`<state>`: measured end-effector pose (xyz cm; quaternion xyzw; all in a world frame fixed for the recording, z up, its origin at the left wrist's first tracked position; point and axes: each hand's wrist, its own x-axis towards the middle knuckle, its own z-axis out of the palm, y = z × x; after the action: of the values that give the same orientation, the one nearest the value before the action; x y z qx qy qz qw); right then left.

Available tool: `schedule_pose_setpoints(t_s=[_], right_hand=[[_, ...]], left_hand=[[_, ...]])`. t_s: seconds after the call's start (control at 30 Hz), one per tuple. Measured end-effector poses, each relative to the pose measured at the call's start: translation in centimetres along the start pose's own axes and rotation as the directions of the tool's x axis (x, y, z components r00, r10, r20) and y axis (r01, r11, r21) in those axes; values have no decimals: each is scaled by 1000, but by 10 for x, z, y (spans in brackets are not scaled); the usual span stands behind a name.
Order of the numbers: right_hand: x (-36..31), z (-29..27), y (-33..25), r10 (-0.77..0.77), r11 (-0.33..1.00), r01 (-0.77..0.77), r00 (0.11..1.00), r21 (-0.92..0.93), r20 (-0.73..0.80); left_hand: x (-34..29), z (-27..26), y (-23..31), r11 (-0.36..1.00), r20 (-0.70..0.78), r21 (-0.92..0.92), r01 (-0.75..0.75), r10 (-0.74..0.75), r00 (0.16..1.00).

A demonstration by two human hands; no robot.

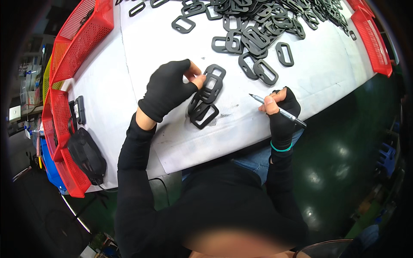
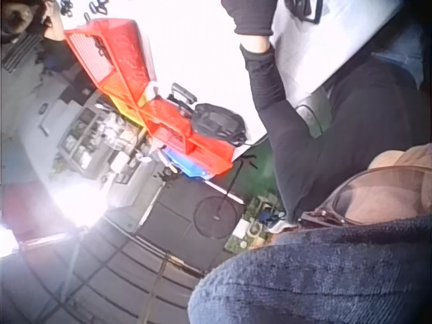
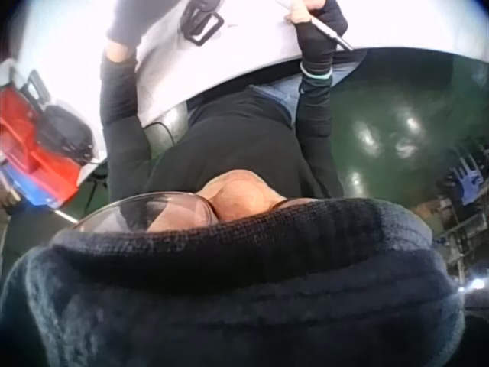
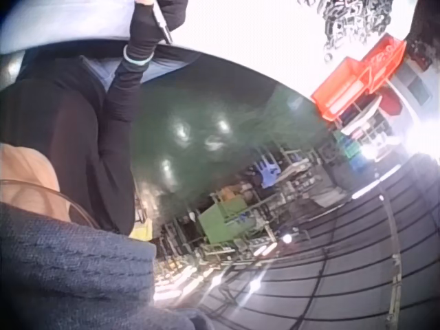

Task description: The person holds a black plastic buckle in one hand and uses a marker to draw a small line on its surface, repeating this with multiple individual buckles from a large pile on the table.

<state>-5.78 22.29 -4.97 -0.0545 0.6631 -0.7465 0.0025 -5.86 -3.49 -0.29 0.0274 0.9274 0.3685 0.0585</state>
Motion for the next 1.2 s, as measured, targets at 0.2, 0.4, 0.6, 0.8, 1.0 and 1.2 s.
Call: schedule_pose_setpoints(t_s=[0.2, 0.4, 0.6, 0.8, 1.0, 1.2], right_hand=[[1, -1, 1, -8, 999, 8, 1000, -33, 12], [0, 0, 1, 0, 999, 0, 1000, -51, 11], [0, -3, 5, -56, 993, 61, 997, -105, 47], [0, -3, 4, -9, 998, 9, 1000, -58, 12], [2, 2, -4, 22, 997, -21, 999, 70, -25], [7, 6, -12, 46, 994, -41, 998, 105, -37]], left_hand=[[34, 14, -2, 977, -374, 182, -107, 170, 912], [80, 24, 4, 936, -125, 346, -71, 121, 985], [91, 23, -8, 943, -120, 311, -117, 161, 980], [110, 37, -3, 976, -183, 202, -82, 120, 976], [109, 38, -8, 988, -279, 54, -142, 152, 948], [78, 13, 18, 865, 80, -496, 73, -38, 996]])
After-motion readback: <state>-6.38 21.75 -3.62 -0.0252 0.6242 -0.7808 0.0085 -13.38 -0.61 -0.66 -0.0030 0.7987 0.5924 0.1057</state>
